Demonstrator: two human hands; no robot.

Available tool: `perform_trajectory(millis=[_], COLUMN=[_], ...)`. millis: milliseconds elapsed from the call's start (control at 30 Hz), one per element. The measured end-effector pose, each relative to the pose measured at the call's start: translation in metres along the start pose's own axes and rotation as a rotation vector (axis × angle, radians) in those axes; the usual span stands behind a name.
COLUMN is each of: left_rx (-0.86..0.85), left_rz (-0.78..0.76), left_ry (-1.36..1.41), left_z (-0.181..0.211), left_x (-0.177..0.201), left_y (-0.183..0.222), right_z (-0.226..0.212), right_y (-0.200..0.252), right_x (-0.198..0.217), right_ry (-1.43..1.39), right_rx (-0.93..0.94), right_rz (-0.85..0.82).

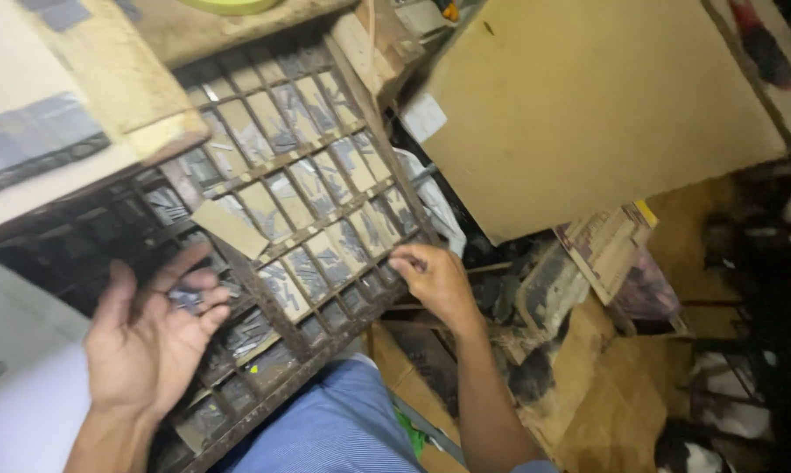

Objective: Selecting and picking individual metal type characters from a wooden type case, referencing a sales invoice for the required text.

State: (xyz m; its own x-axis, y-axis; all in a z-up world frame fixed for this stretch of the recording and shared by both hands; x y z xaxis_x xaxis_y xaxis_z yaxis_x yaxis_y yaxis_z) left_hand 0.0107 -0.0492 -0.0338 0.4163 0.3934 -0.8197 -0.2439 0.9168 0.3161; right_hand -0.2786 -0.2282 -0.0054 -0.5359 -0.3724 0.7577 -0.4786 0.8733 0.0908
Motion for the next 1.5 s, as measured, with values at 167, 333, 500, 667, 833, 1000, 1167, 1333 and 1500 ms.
perform_trajectory(millis=[167,333,500,667,833,1000,1167,1333,1500], left_rx=[0.105,0.060,0.054,0.074,0.077,0.051,0.029,0.079,0.164], left_rz=[0.164,-0.249,-0.219,-0.127,0.209,0.046,-0.381,-0.322,-0.470], left_ry=[0.112,0.196,0.209,0.185,0.215,0.287,0.622,0.414,0.572], left_z=[0.012,0.007,0.005,0.006,0.008,0.002,0.003,-0.006,-0.007], left_x=[-0.033,-0.028,-0.028,-0.032,-0.035,-0.037,-0.045,-0.043,-0.063], left_y=[0.008,0.006,0.008,0.012,0.013,0.015,0.016,0.015,0.018], right_z=[0.016,-0.054,-0.152,-0.203,-0.214,-0.210,-0.197,-0.170,-0.078], right_y=[-0.001,0.010,0.029,0.029,0.036,0.037,0.031,0.015,0.000], right_x=[-0.019,0.000,-0.054,-0.114,-0.125,-0.118,-0.113,-0.093,-0.063], right_ry=[0.138,0.062,-0.153,0.052,0.136,0.142,0.021,-0.464,-1.107], right_rx=[0.139,0.114,0.486,0.767,0.839,0.825,0.895,0.478,-0.020], right_rz=[0.018,0.095,0.013,0.034,0.098,0.040,0.015,-0.200,-0.450])
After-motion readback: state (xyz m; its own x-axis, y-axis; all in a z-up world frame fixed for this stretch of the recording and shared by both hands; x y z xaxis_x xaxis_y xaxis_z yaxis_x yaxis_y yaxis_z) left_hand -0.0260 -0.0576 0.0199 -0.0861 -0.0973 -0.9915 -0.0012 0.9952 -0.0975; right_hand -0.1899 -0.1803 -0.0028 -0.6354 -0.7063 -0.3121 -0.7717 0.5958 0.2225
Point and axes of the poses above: each hand's wrist, its own y-axis away from the middle knuckle, its own x-axis out of the back of the hand, z = x × y, the point moved 5 cm from there along -y, towards the middle knuckle, and after that the axes turned 1 degree about x, right-handed, at the moved point
